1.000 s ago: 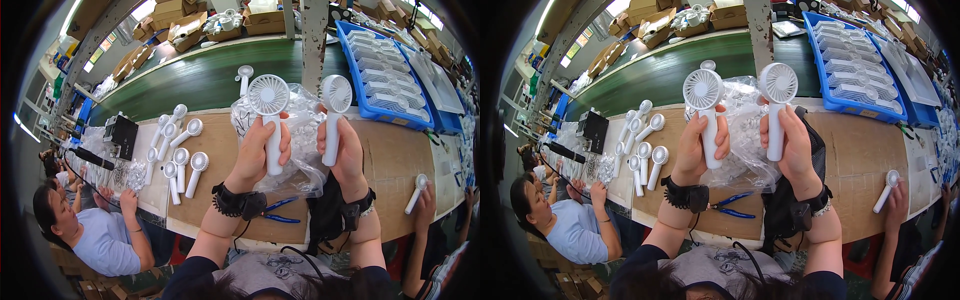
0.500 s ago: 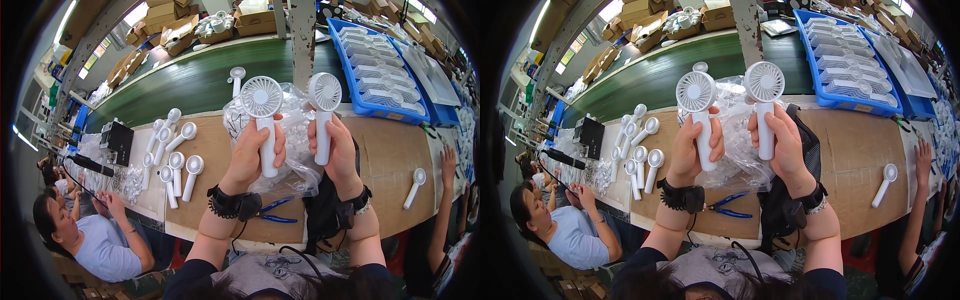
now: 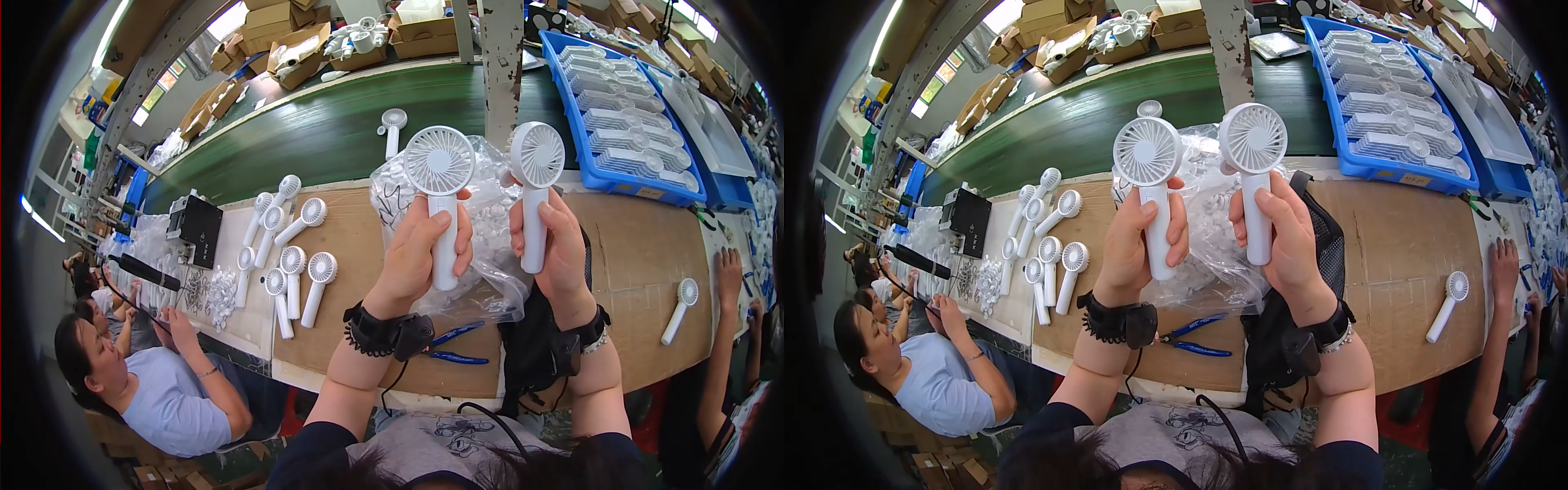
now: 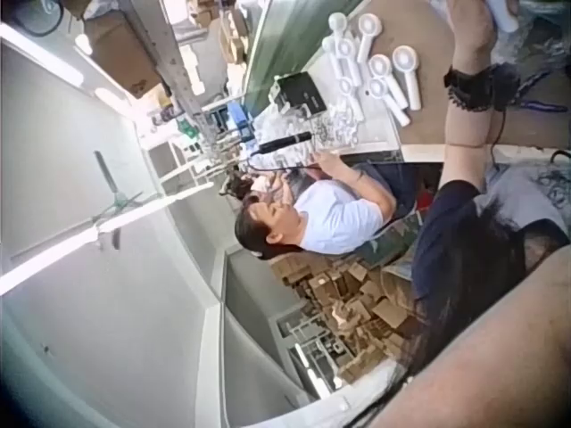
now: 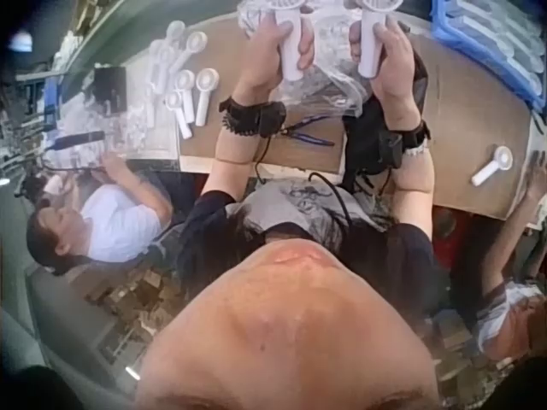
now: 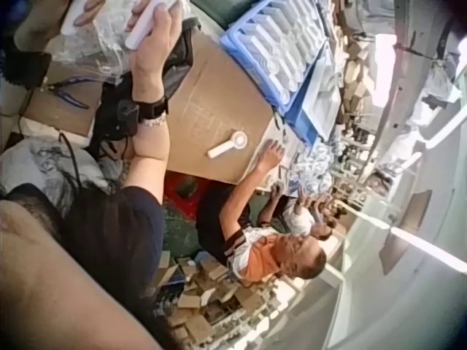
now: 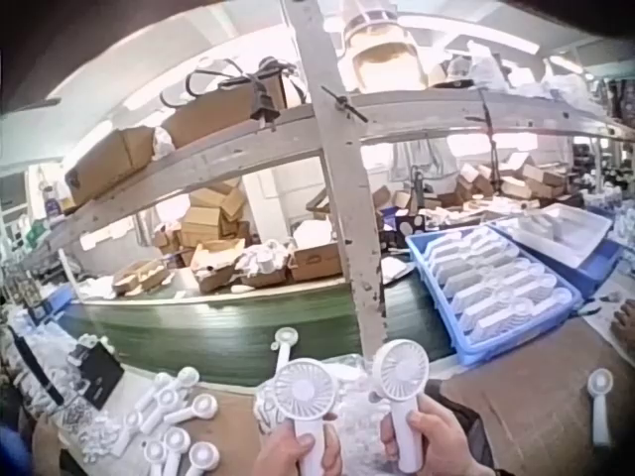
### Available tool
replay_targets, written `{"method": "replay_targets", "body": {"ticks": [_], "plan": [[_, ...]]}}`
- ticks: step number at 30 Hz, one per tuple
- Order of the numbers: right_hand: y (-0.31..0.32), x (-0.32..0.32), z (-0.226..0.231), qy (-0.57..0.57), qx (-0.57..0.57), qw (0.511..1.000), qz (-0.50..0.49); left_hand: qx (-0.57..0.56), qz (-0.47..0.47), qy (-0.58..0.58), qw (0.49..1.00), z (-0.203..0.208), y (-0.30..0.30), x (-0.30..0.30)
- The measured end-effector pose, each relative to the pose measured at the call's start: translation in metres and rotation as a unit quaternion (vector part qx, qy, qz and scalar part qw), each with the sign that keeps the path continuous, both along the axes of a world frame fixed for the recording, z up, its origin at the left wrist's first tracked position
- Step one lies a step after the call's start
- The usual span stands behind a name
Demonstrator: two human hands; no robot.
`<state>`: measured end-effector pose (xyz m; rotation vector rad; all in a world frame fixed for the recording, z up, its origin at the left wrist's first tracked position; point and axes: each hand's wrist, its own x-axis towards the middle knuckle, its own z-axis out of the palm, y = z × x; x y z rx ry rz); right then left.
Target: The person assembles a handheld fan by pressing a small circular cap onto the back of the fan head, then repeats the process with a second fan before setting both down.
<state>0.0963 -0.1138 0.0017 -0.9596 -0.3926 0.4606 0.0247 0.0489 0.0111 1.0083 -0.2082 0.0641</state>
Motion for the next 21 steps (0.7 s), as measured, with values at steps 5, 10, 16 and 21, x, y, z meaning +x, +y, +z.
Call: {"method": "replay_targets", "body": {"ticks": [5,10,16,21], "plan": [[-0.002,0.001,-0.002,-0.011,0.033,0.999,0.041,0.039,0.022,0.022,0.999,0.003,-0.004,-0.002],[-0.001,0.001,0.000,-0.008,0.008,0.999,0.037,0.061,0.036,0.024,0.997,0.004,-0.007,-0.003],[-0.005,0.005,0.001,-0.083,-0.086,0.992,0.037,0.215,0.151,0.000,0.965,0.010,-0.006,-0.013],[-0.020,0.015,0.000,-0.386,-0.411,0.825,-0.050,0.421,0.289,-0.098,0.854,0.011,-0.002,-0.015]]}}
